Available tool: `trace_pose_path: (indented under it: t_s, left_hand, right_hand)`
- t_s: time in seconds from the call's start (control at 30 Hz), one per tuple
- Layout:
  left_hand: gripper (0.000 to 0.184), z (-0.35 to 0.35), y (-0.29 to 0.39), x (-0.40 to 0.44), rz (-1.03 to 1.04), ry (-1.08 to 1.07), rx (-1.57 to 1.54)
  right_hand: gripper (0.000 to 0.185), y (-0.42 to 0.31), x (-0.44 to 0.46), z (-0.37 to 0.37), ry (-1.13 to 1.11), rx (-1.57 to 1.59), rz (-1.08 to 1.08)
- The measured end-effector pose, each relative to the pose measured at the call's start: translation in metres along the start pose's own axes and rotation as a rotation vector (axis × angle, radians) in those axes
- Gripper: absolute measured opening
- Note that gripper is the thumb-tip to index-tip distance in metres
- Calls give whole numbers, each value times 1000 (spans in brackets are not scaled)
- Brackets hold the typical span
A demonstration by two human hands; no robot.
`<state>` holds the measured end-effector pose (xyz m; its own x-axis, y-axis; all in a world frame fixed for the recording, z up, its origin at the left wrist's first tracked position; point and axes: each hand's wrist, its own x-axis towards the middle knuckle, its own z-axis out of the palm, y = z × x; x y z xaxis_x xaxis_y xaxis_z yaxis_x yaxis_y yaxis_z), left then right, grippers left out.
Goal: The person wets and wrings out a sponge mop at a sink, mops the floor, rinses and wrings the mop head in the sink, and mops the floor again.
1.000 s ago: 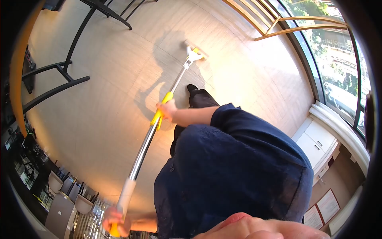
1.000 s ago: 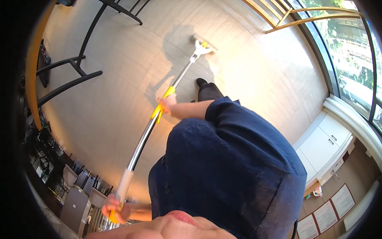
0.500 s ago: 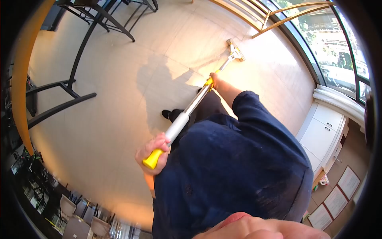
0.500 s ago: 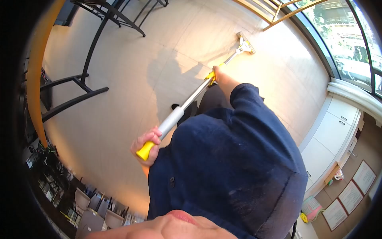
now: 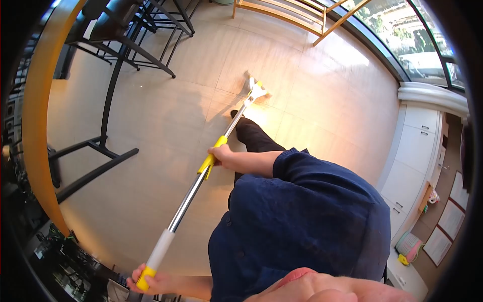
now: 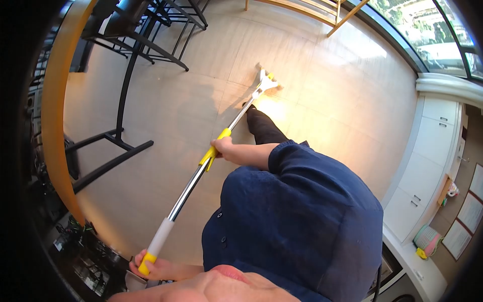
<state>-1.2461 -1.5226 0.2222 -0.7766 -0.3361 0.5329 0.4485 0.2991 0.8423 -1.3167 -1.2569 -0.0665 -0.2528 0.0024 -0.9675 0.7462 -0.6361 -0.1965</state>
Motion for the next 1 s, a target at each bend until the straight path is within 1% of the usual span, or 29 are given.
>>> trace_pose_path:
  t_s: [0.03, 0.07, 0.1, 0.13, 0.17, 0.2, 0.23, 0.27, 0.3, 0.33, 0.4, 0.47, 0.5, 0.53, 0.57, 0.6, 0.63, 0.67, 0.7, 0.73, 0.77, 0.8, 0.83, 0.87, 0.93, 0.97, 1.0]
  left_hand:
    - [37, 10, -14, -3, -50, -52, 207]
    - [31, 22, -25, -9, -98, -99, 414]
    - [24, 42, -32, -11, -193, -236, 506]
    - [17, 67, -41, -10, -280, -384, 598]
    - [12, 89, -56, -13, -365, -525, 594]
    - [11, 114, -71, -19, -454, -654, 588]
    - [11, 148, -79, -24, -652, -654, 535]
    - [12, 182, -89, -29, -850, -648, 481]
    - [13, 206, -106, -36, -800, -739, 512]
    - [13, 228, -121, -42, -749, -827, 543]
    - [22, 293, -113, -35, -629, -990, 515]
    - [34, 317, -114, -37, -529, -1061, 464]
    - [45, 312, -113, -32, -515, -1123, 484]
    - [43, 291, -117, -30, -654, -1077, 496]
    - [42, 260, -124, -29, -793, -1025, 504]
    - [37, 220, -130, -24, -715, -1016, 560]
    - [32, 179, -130, -14, -641, -1007, 617]
    - [24, 159, -107, 7, -793, -1017, 844]
    - [29, 135, -86, 24, -856, -1134, 1115]
    - [31, 133, -66, 36, -992, -1384, 1354]
    - [34, 129, -52, 43, -1126, -1636, 1588]
    - [35, 77, -45, 21, -1104, -1507, 1357]
    - [36, 34, -48, -8, -1065, -1373, 1131]
    - [36, 38, -60, -22, -1060, -1364, 1129]
    - [36, 56, -71, -46, -1190, -1271, 1076]
    - [36, 74, -79, -59, -1256, -1219, 1042]
    - [36, 98, -91, -71, -1318, -1168, 1002]
  right_hand:
    - [38, -19, 8, -4, 14, 55, -55]
    - [35, -35, 27, -8, 146, 62, -97]
    - [39, -59, 43, -15, 321, -8, -137]
    - [38, -76, 72, -35, 369, -54, -223]
    - [34, -89, 107, -52, 526, -64, -339]
    - [29, -104, 164, -78, 580, -91, -245]
    - [22, -149, 112, -86, 577, 65, -343]
    - [17, -162, 183, -117, 735, 97, -413]
    - [21, -191, 185, -143, 615, 75, -427]
    - [26, -213, 213, -173, 615, 11, -445]
    - [24, -248, 236, -208, 523, 181, -343]
    - [21, -255, 217, -208, 576, 214, -354]
    - [20, -245, 215, -204, 523, 137, -298]
    - [19, -230, 201, -182, 569, 94, -306]
    - [20, -197, 218, -163, 547, 177, -263]
    - [23, -166, 193, -127, 701, -89, -370]
    - [33, -133, 183, -92, 639, -59, -233]
    - [45, -104, 162, -61, 606, -301, -224]
    - [52, -85, 125, -28, 527, -341, -155]
    - [51, -51, 117, -8, 442, -423, -62]
    - [53, -19, 114, 2, 291, -477, 24]
    - [56, -28, 85, 8, 97, -430, 318]
    - [57, -45, 56, 13, 17, -406, 358]
    - [57, -53, 49, 15, -13, -483, 302]
    - [57, -55, 82, 17, 62, -662, 41]
    - [58, -70, 98, 17, 110, -663, -28]
    - [56, -93, 112, 17, 125, -672, -142]
